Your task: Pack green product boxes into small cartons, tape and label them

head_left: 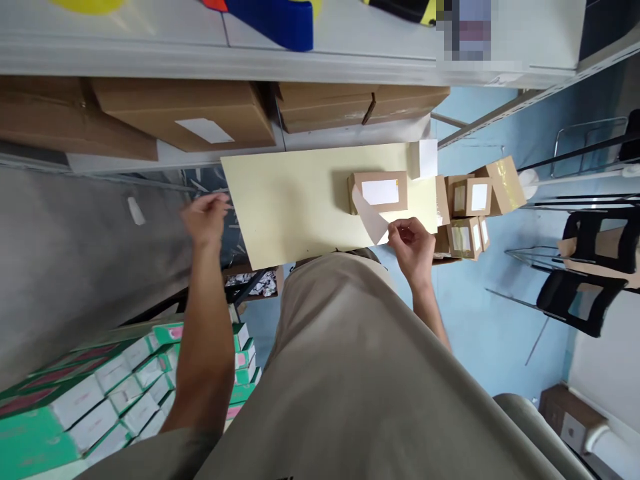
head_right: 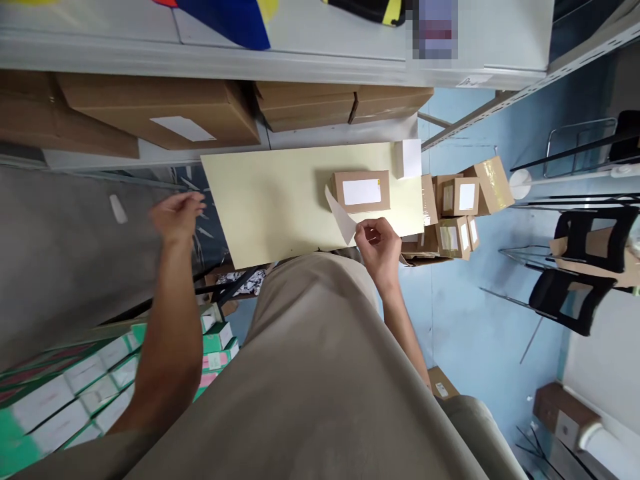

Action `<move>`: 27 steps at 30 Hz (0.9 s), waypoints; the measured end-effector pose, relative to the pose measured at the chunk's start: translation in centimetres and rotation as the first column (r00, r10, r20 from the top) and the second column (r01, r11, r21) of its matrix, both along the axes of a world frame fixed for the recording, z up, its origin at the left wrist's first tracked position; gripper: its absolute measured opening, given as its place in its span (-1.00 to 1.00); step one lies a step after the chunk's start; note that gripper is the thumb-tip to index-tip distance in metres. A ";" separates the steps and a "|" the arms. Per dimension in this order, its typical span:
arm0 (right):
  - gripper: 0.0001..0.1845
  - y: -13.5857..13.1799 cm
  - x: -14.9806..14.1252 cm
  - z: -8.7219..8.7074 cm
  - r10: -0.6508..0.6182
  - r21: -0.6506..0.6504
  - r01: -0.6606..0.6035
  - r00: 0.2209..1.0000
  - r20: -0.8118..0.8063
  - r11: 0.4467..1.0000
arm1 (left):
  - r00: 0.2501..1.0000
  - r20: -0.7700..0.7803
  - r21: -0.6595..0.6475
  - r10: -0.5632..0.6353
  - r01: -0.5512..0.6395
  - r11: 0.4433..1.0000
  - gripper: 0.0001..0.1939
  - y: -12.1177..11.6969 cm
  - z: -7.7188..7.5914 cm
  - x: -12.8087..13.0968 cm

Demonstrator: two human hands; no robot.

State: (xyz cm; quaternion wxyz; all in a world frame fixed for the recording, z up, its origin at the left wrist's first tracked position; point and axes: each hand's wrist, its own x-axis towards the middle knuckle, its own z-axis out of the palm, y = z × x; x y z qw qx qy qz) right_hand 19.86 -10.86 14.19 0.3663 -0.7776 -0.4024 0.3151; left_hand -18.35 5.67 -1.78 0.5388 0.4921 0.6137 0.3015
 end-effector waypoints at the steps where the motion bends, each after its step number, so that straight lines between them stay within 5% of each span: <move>1: -0.79 0.1 0.4 -0.1 0.004 -0.003 -0.004 1.000 0.010 1.000 | 0.988 -0.041 -0.019 0.149 -0.150 0.988 -0.71 -1.0 -0.3 2.5; 2: -0.81 0.3 0.8 -0.2 0.010 -0.007 -0.010 1.000 0.020 1.000 | 0.972 -0.058 -0.055 0.226 -0.229 0.972 -0.77 -2.2 -0.3 5.2; 4: -0.85 0.7 1.7 -0.4 0.030 -0.013 -0.029 0.999 0.044 0.999 | 0.986 0.051 -0.098 0.156 -0.151 0.984 -0.80 -4.4 0.5 10.7; 7: -0.89 1.2 3.1 -0.6 0.073 0.003 -0.073 0.991 0.112 0.997 | 0.965 0.250 -0.168 0.072 -0.031 0.985 -0.69 -7.0 3.4 17.8; 11: -0.90 1.5 4.3 -1.1 0.183 0.015 -0.190 0.961 0.208 0.982 | 0.874 0.468 -0.310 0.131 0.024 0.950 -0.46 -9.0 7.1 24.1; 15: -0.86 1.2 4.9 -2.1 0.384 -0.061 -0.381 0.889 0.248 0.922 | 0.809 0.541 -0.386 0.231 -0.005 0.922 -0.40 -10.0 7.9 27.5; 24: -0.82 1.1 7.6 -4.7 0.728 -0.299 -0.673 0.673 0.132 0.676 | 0.840 0.442 -0.424 0.314 -0.113 0.898 -0.49 -9.8 6.1 30.6; 27: -0.74 2.3 9.6 -4.8 0.706 -0.286 -0.660 0.702 0.095 0.695 | 0.848 0.419 -0.420 0.326 -0.137 0.897 -0.49 -9.9 5.6 31.3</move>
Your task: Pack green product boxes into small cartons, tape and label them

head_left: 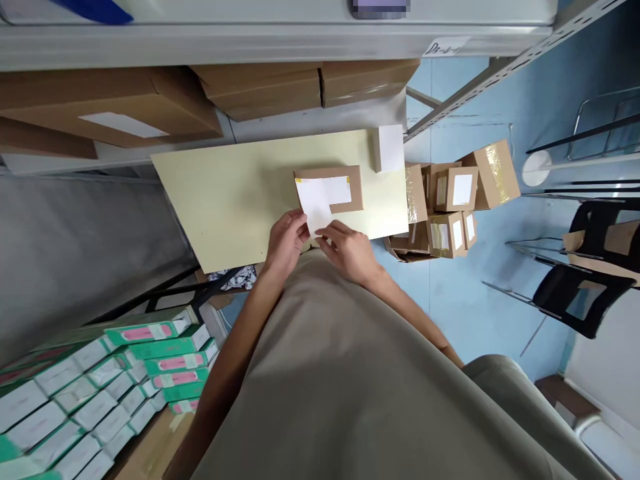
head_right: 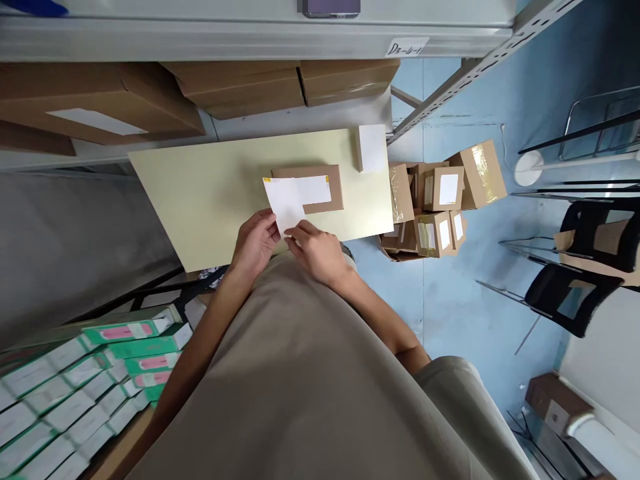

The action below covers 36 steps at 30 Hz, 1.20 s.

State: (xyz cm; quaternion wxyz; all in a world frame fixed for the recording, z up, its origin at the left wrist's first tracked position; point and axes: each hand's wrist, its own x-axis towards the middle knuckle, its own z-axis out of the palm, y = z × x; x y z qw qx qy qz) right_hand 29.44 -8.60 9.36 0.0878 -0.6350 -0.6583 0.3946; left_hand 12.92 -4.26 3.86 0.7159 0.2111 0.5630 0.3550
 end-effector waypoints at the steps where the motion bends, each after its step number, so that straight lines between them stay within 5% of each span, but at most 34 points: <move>1: -0.71 0.6 0.8 -0.1 -0.046 0.021 0.046 0.999 -0.002 0.999 | 1.000 -0.018 0.011 -0.006 0.006 1.000 -0.49 -0.1 -0.1 0.1; 6: -0.65 4.3 5.1 -1.2 -0.206 0.154 0.207 0.978 -0.023 0.966 | 0.978 -0.159 0.083 -0.138 0.152 0.985 -0.55 -0.4 -0.4 0.0; 12: -0.73 7.0 7.4 -2.7 -0.106 0.179 0.116 0.992 -0.068 0.977 | 0.893 -0.340 0.141 -0.293 0.357 0.924 -0.57 -0.1 0.3 -0.4; 18: -0.76 6.2 7.4 -2.9 -0.059 0.158 0.073 0.994 -0.091 0.985 | 0.859 -0.362 0.191 -0.364 0.450 0.873 -0.56 -0.6 -0.2 -0.2; 22: -0.82 4.5 7.7 -2.6 -0.108 0.148 0.122 0.989 -0.098 0.981 | 0.842 -0.471 0.296 -0.263 0.431 0.852 -0.42 -1.0 -1.7 -0.5; 27: -0.86 2.2 8.0 -1.7 -0.234 0.118 0.262 0.950 -0.205 0.958 | 0.879 -0.465 0.264 -0.107 0.253 0.931 -0.07 -0.9 -4.7 -1.5; 30: -0.84 1.0 7.8 -0.7 -0.246 0.097 0.285 0.924 -0.294 0.954 | 0.913 -0.399 0.232 -0.091 0.196 0.953 -0.17 -0.5 -5.4 -1.8; 36: -0.80 -0.6 6.5 1.4 -0.224 0.035 0.252 0.908 -0.355 0.967 | 0.910 -0.406 0.214 -0.085 0.185 0.959 -0.41 0.2 -4.1 -1.4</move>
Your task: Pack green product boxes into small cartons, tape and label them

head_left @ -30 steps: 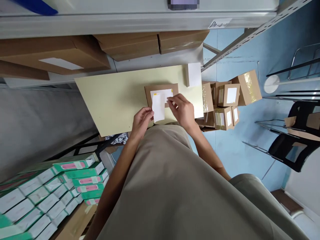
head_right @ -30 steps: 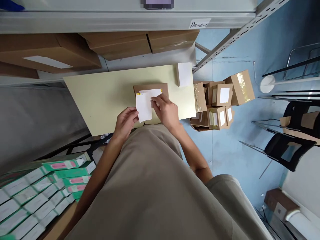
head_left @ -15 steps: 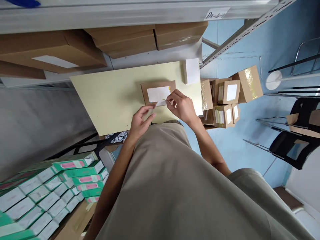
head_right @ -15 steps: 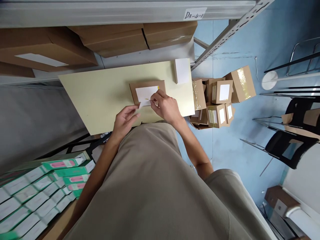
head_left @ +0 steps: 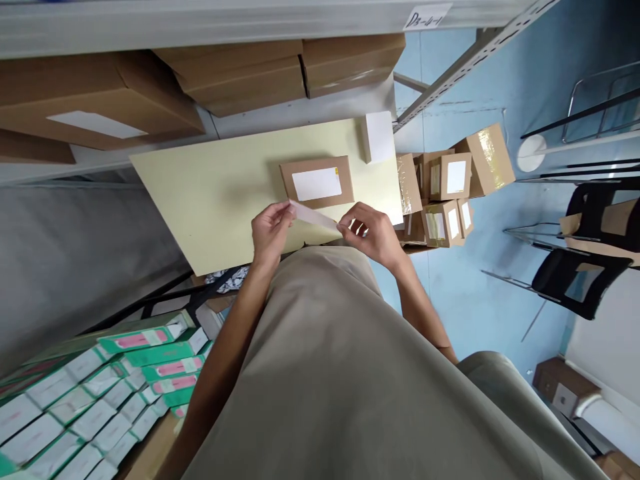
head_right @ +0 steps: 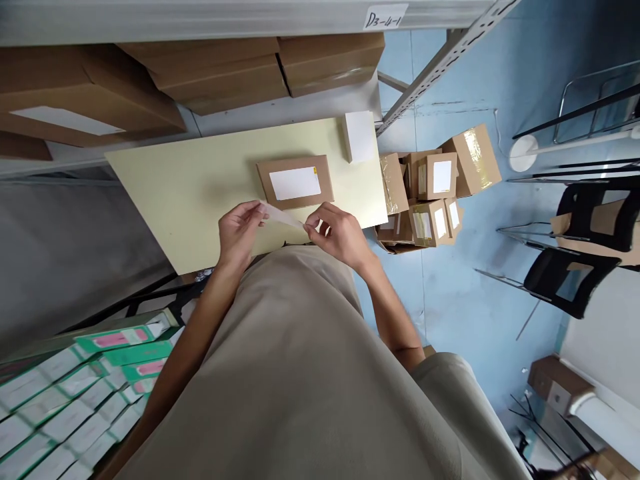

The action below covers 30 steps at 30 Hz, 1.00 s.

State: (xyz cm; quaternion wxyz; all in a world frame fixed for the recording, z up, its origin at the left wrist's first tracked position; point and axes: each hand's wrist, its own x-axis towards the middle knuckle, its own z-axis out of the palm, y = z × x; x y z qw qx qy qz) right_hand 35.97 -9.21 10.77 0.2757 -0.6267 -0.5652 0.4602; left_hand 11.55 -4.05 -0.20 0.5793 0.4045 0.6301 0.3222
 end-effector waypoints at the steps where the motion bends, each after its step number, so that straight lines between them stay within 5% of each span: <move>1: -0.81 -0.2 -0.2 0.1 -0.005 -0.001 0.005 1.000 -0.002 1.000 | 1.000 -0.006 0.005 -0.006 0.006 1.000 -0.44 0.1 0.2 0.0; 7: -0.75 -1.2 -1.0 -1.2 -0.118 -0.030 0.120 0.992 0.038 0.992 | 0.999 -0.026 0.010 -0.025 0.026 1.000 -0.50 -0.1 0.2 -1.0; 12: -0.62 0.3 -0.4 -5.0 -0.229 -0.163 0.237 0.971 0.072 0.958 | 0.986 -0.154 -0.057 -0.065 0.057 0.997 -0.58 0.5 -1.2 -1.2; 20: -0.69 8.1 2.8 -12.9 -0.104 -0.283 0.168 0.968 0.229 0.944 | 0.973 -0.214 -0.133 -0.085 0.057 0.989 -0.77 5.2 -5.4 1.4; 30: -0.68 10.5 2.5 -16.1 -0.095 -0.361 0.186 0.962 0.254 0.914 | 0.964 -0.263 -0.151 -0.046 0.006 0.989 -0.81 6.8 -8.5 2.5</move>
